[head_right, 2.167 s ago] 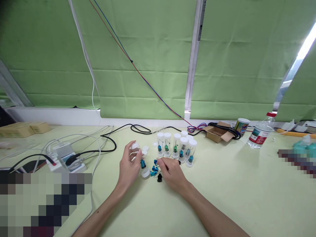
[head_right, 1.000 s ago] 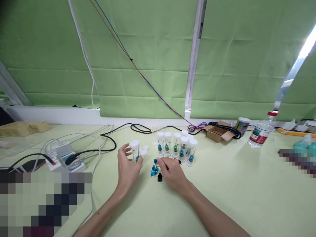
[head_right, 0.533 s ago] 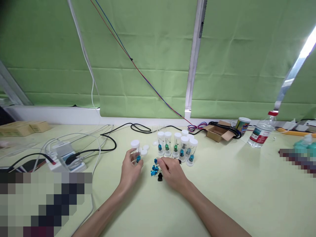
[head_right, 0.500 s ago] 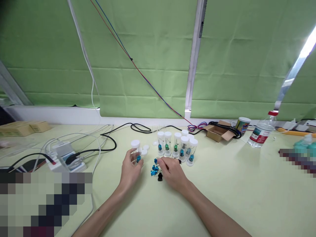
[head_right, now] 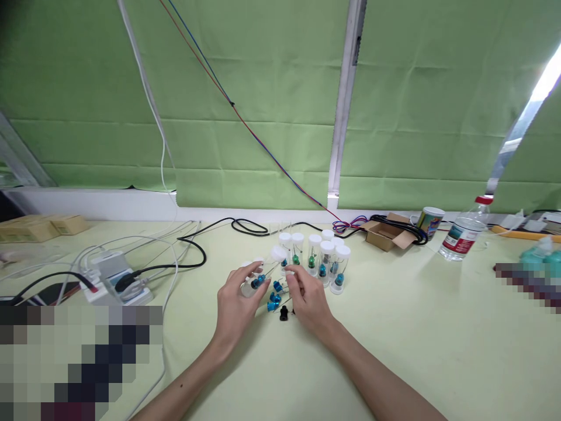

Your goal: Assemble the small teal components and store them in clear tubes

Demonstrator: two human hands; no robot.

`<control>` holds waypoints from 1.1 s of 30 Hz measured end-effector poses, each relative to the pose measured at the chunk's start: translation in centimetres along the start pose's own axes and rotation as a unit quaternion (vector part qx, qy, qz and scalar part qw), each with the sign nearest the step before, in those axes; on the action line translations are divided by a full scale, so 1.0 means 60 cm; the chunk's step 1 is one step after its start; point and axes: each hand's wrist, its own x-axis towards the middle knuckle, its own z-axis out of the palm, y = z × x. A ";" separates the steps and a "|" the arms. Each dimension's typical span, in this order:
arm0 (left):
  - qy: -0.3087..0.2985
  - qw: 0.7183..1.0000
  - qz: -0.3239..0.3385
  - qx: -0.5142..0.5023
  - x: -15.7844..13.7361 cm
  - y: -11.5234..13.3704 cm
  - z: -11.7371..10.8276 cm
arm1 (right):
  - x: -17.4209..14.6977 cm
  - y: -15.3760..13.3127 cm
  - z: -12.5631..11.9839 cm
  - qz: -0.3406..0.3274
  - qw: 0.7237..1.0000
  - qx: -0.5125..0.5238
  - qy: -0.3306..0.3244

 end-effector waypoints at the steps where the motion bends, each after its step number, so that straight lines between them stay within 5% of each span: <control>1: -0.007 1.000 0.018 0.003 -0.001 0.001 0.000 | 0.001 0.002 -0.001 0.011 1.000 0.016 0.014; 6: -0.046 0.997 0.069 0.004 -0.004 0.003 0.001 | 0.006 0.005 -0.008 0.033 0.996 0.051 0.061; 13: -0.097 0.988 0.116 0.007 -0.010 -0.003 0.008 | 0.010 0.001 -0.014 0.056 0.996 0.066 0.031; 23: -0.070 0.989 0.132 0.013 -0.013 0.004 0.006 | 0.016 0.000 -0.017 0.092 0.988 0.112 0.047; 33: -0.130 0.971 0.164 0.113 -0.014 -0.001 0.009 | 0.021 0.005 -0.016 0.104 0.988 0.110 0.039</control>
